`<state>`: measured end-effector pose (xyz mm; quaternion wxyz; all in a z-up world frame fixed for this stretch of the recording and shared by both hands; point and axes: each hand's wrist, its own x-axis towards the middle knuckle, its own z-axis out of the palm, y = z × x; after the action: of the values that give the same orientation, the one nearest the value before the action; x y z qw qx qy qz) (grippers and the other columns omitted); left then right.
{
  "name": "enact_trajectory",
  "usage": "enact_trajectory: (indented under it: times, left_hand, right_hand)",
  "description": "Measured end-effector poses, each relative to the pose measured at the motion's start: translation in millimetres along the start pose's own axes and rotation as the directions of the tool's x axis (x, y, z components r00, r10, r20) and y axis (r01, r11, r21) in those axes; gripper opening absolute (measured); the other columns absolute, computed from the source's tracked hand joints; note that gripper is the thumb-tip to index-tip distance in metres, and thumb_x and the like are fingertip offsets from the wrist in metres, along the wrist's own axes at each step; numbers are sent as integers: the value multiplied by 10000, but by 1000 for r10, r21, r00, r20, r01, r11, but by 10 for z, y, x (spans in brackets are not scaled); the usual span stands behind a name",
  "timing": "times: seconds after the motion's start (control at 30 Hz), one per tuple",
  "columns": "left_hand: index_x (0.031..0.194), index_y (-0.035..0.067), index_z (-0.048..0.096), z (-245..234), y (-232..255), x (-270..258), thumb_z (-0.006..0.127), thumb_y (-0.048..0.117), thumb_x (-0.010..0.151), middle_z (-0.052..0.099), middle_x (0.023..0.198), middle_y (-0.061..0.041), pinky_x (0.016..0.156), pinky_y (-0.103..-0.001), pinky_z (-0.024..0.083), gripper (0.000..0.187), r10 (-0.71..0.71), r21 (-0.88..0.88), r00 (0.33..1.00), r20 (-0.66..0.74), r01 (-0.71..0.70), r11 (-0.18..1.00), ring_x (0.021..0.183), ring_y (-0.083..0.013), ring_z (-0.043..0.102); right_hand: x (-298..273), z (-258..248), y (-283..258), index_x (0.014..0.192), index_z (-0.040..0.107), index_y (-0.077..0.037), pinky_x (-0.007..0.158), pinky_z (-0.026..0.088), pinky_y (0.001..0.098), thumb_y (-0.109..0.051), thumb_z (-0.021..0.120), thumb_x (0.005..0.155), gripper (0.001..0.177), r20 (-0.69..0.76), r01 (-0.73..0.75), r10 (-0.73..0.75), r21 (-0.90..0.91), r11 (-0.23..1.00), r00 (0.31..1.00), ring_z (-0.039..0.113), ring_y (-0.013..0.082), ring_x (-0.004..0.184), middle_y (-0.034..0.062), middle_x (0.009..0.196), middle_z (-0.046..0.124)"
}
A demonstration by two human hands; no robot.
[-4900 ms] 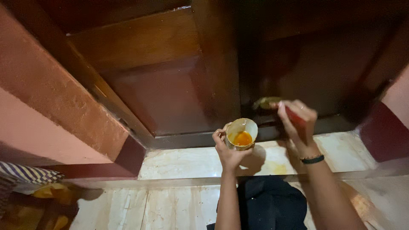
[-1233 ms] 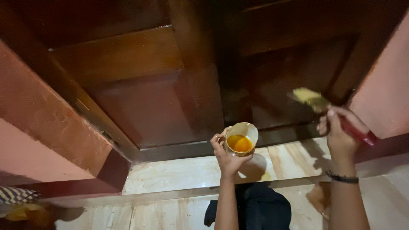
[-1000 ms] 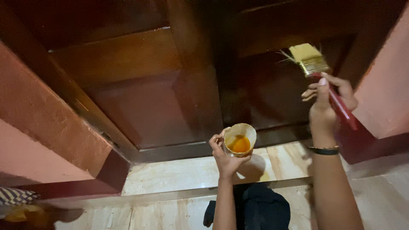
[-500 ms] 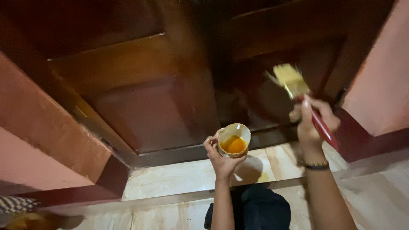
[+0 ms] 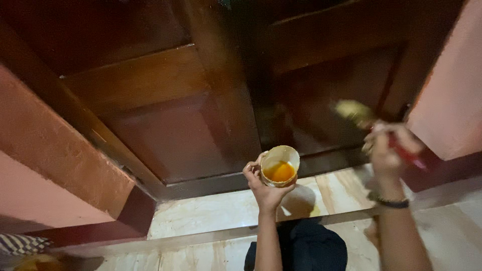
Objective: The person paints the lower section of a dark brown wooden door using a paintbrush and a small container of orange-brown liquid. They repeatedly dip the brush into the container and apply the liquid to the door's bottom edge and adjacent frame.
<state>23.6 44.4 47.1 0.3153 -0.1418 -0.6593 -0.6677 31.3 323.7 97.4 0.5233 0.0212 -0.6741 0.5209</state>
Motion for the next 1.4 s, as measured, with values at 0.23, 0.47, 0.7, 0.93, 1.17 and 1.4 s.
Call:
enact_trajectory:
  times: [0.23, 0.47, 0.7, 0.93, 1.17, 1.4]
  left_hand:
    - [1306, 101, 330, 38, -38, -47, 1028, 200, 487, 641, 1302, -154, 1049, -384, 543, 1080, -41, -39, 999, 35, 42, 998, 1188, -252, 644]
    - [1298, 101, 333, 72, 8, -42, 1030, 204, 490, 633, 1282, -159, 1047, -380, 554, 1071, -68, -7, 997, 45, 69, 998, 1182, -258, 651]
    - [1306, 110, 333, 92, 35, -34, 1024, 185, 493, 650, 1277, -166, 1036, -384, 565, 1070, -36, -43, 999, 27, 37, 998, 1166, -261, 664]
    - [1289, 125, 309, 113, 5, -44, 1033, 197, 453, 637, 1309, -144, 1061, -376, 543, 1109, -112, 76, 992, 60, 108, 991, 1198, -245, 652]
    - [1311, 112, 322, 96, -33, -29, 1020, 169, 548, 641, 1367, -182, 1098, -409, 519, 1036, 70, -57, 997, 40, -68, 996, 1247, -284, 639]
    - [1310, 120, 321, 80, -14, -30, 1024, 215, 495, 642, 1314, -146, 1057, -390, 531, 1081, -10, -14, 1000, 24, 10, 1000, 1188, -253, 634]
  right_hand:
    - [673, 4, 71, 1118, 643, 4, 663, 548, 252, -122, 606, 1236, 177, 54, 77, -84, 134, 988, 995, 658, 116, 723, 94, 884, 678]
    - [-178, -39, 324, 1009, 702, -16, 571, 487, 249, -113, 659, 1039, 110, 120, -173, 205, -239, 956, 971, 612, 89, 658, 87, 748, 661]
    - [142, -205, 252, 963, 665, -61, 546, 507, 253, -47, 669, 1065, 103, 28, -149, 154, -127, 981, 988, 629, 88, 682, 18, 828, 669]
    - [1219, 63, -201, 1099, 584, 21, 649, 621, 307, -75, 592, 1208, 146, -16, 277, -277, 92, 956, 961, 711, 184, 741, 151, 936, 702]
    - [766, -106, 100, 1081, 576, 62, 622, 594, 285, -102, 617, 1261, 247, -70, 261, -253, 142, 955, 965, 699, 167, 709, 157, 922, 706]
    - [-87, -303, 544, 978, 656, -44, 499, 436, 260, -97, 631, 1127, 160, -84, -318, 308, -190, 929, 948, 587, 102, 615, 70, 760, 645]
